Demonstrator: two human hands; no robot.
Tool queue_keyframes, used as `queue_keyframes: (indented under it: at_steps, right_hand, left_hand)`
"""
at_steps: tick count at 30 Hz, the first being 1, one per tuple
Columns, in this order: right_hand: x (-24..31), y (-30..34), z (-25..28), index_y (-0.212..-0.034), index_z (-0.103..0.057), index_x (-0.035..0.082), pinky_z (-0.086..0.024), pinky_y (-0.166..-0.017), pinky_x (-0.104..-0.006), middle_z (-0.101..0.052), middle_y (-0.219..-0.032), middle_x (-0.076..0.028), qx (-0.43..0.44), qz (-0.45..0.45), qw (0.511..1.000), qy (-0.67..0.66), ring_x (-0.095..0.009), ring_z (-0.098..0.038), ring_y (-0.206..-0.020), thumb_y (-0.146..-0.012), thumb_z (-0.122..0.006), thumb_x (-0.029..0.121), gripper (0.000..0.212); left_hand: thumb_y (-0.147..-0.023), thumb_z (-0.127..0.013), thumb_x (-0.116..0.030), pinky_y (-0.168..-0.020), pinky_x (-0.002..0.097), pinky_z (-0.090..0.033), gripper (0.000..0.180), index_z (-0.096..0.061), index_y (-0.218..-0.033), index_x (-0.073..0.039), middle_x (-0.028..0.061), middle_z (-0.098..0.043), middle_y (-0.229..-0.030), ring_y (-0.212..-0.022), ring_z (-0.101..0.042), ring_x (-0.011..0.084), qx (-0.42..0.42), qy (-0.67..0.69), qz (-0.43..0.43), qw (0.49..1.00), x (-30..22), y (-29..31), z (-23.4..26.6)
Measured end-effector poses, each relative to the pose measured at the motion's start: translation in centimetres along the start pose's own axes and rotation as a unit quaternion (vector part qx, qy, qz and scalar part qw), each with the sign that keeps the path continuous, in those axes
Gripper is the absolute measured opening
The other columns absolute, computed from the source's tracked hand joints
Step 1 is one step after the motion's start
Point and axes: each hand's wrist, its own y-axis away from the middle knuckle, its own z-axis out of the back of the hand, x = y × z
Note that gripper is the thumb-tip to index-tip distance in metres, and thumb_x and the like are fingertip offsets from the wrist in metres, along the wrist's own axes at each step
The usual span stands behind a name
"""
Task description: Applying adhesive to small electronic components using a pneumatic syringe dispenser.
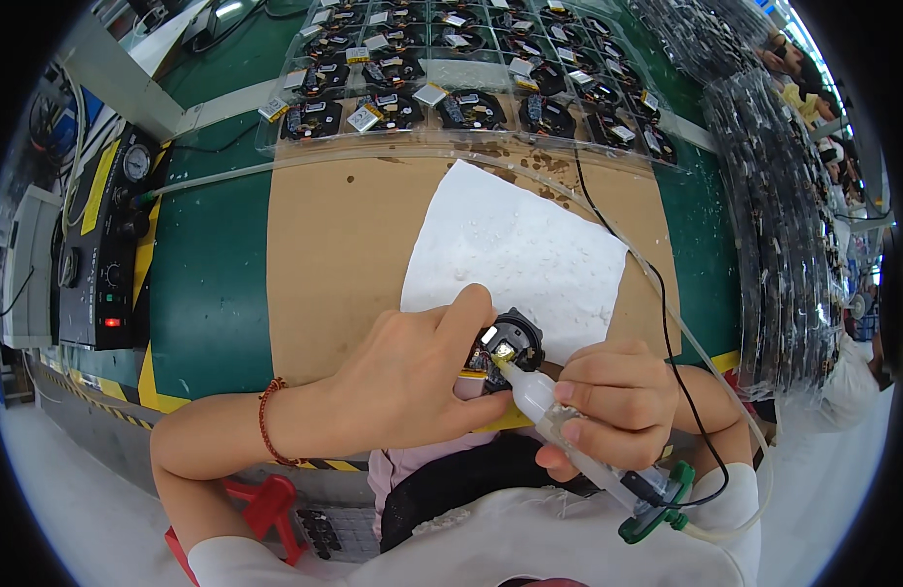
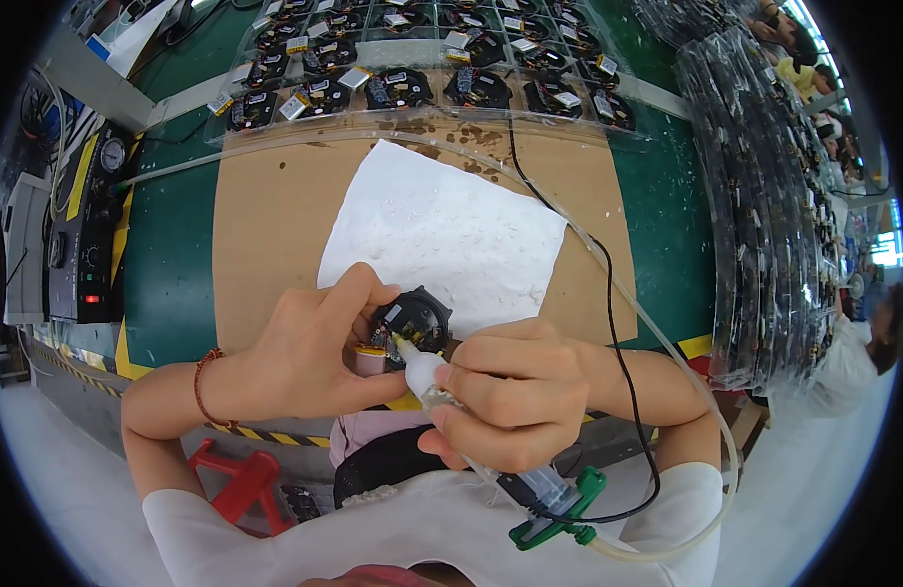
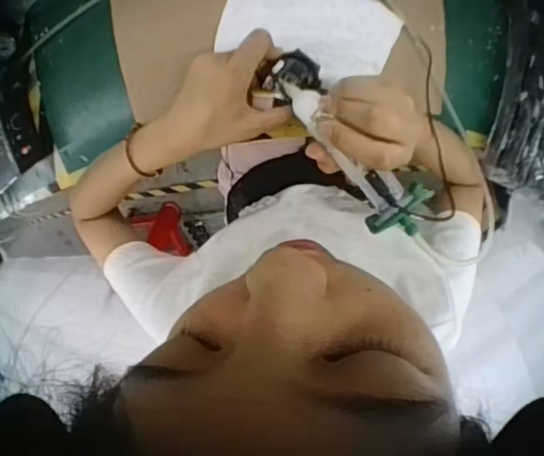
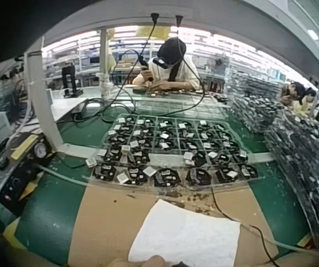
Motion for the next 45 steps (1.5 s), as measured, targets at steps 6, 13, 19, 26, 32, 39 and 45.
queue_keyframes:
  at_steps: [6, 13, 19, 26, 32, 39, 45]
  right_hand:
    - [0.03, 0.10, -0.24, -0.079, -0.053, 0.005, -0.044, -0.042, -0.0221, -0.053, -0.072, -0.008, 0.000, 0.010, 1.000, 0.013, -0.016, -0.051, -0.052, -0.067, -0.071, 0.009, 0.022]
    - [-0.01, 0.10, -0.22, -0.078, -0.052, 0.005, -0.044, -0.042, -0.0222, -0.052, -0.070, -0.007, 0.004, 0.016, 1.000, 0.014, -0.015, -0.050, -0.051, -0.067, -0.072, 0.009, 0.023]
    - [-0.05, 0.01, -0.24, -0.077, -0.053, 0.005, -0.043, -0.042, -0.0220, -0.051, -0.069, -0.007, 0.004, 0.020, 1.000, 0.011, -0.015, -0.050, -0.051, -0.066, -0.072, 0.009, 0.022]
    - [0.22, 0.11, -0.05, -0.077, -0.053, 0.005, -0.043, -0.041, -0.0221, -0.051, -0.068, -0.007, 0.010, 0.019, 1.000, 0.008, -0.015, -0.049, -0.051, -0.065, -0.072, 0.009, 0.023]
    - [0.18, 0.02, 0.03, -0.077, -0.053, 0.004, -0.043, -0.042, -0.0217, -0.051, -0.067, -0.007, 0.011, 0.011, 1.000, 0.003, -0.015, -0.049, -0.051, -0.065, -0.072, 0.010, 0.023]
    - [0.13, 0.01, 0.17, -0.077, -0.054, 0.003, -0.043, -0.041, -0.0219, -0.051, -0.067, -0.008, 0.010, 0.002, 1.000, -0.004, -0.015, -0.049, -0.051, -0.065, -0.071, 0.009, 0.022]
    - [0.08, 0.01, 0.24, -0.078, -0.054, 0.003, -0.044, -0.042, -0.0225, -0.051, -0.068, -0.008, 0.011, -0.002, 1.000, -0.003, -0.016, -0.050, -0.051, -0.066, -0.071, 0.010, 0.022]
  left_hand:
    - [-0.064, -0.070, -0.023, -0.045, 0.0391, -0.043, 0.046, -0.038, -0.089, 0.000, 0.0180, -0.055, -0.063, -0.051, -0.055, 0.0358, -0.002, -0.006, 0.000, 1.000, -0.04, 0.00, 0.11]
    - [-0.064, -0.070, -0.022, -0.045, 0.0389, -0.043, 0.047, -0.038, -0.089, 0.000, 0.0183, -0.055, -0.064, -0.051, -0.055, 0.0356, 0.003, 0.004, 0.007, 1.000, 0.11, -0.07, -0.01]
    - [-0.063, -0.071, -0.022, -0.044, 0.0391, -0.044, 0.048, -0.038, -0.089, 0.000, 0.0177, -0.056, -0.065, -0.051, -0.055, 0.0355, 0.001, -0.016, 0.007, 1.000, 0.15, -0.08, 0.04]
    - [-0.063, -0.071, -0.021, -0.044, 0.0390, -0.044, 0.046, -0.038, -0.089, 0.000, 0.0174, -0.057, -0.067, -0.052, -0.056, 0.0349, 0.005, -0.010, 0.010, 1.000, 0.03, 0.02, -0.11]
    - [-0.061, -0.073, -0.018, -0.043, 0.0308, -0.044, 0.047, -0.042, -0.090, 0.001, 0.0119, -0.056, -0.062, -0.048, -0.056, 0.0239, -0.002, -0.028, 0.000, 1.000, 0.26, 0.05, -0.20]
    - [-0.063, -0.072, -0.020, -0.045, 0.0376, -0.044, 0.046, -0.039, -0.089, 0.001, 0.0163, -0.058, -0.070, -0.052, -0.057, 0.0331, 0.019, -0.011, 0.015, 1.000, 0.00, -0.04, 0.09]
    - [-0.063, -0.073, -0.019, -0.045, 0.0370, -0.044, 0.047, -0.040, -0.090, 0.001, 0.0140, -0.055, -0.064, -0.052, -0.058, 0.0312, 0.008, -0.014, 0.004, 1.000, -0.01, -0.08, 0.11]
